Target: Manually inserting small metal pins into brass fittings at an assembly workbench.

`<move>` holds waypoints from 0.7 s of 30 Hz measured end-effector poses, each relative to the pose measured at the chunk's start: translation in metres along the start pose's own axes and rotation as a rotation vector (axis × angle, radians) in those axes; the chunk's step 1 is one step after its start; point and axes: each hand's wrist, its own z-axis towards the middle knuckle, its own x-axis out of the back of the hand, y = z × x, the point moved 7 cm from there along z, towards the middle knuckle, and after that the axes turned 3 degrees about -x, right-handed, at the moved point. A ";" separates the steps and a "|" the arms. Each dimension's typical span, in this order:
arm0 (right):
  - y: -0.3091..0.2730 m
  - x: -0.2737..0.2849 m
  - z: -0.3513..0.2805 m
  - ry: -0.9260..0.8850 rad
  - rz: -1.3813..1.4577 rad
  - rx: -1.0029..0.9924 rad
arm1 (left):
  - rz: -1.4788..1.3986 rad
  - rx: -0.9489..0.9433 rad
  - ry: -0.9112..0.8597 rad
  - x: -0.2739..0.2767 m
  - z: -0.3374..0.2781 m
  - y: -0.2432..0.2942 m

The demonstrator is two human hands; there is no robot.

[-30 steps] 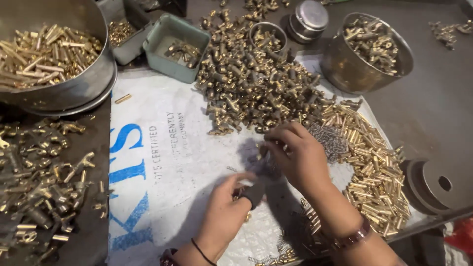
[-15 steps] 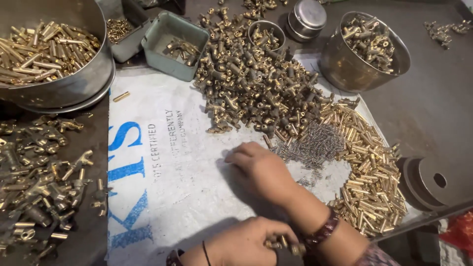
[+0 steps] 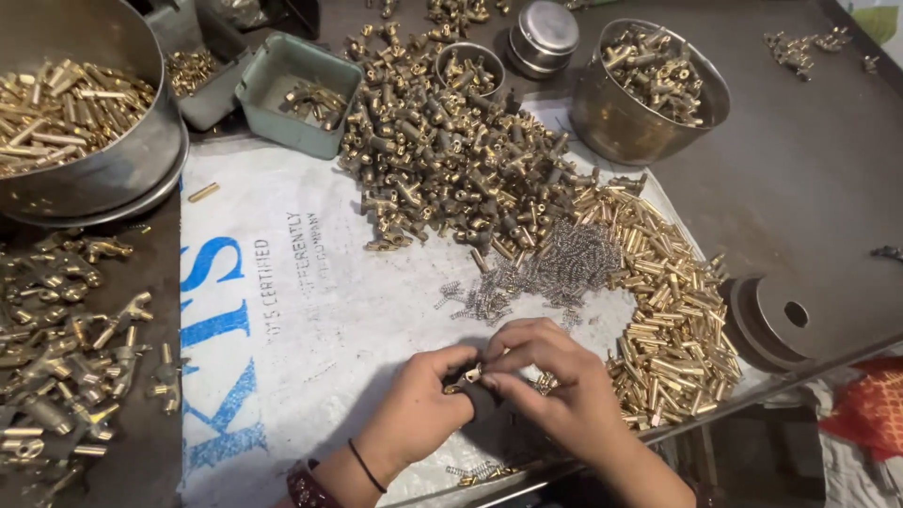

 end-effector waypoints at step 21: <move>0.030 0.021 0.076 0.105 -0.209 -0.399 | -0.105 0.116 0.106 0.004 -0.002 0.023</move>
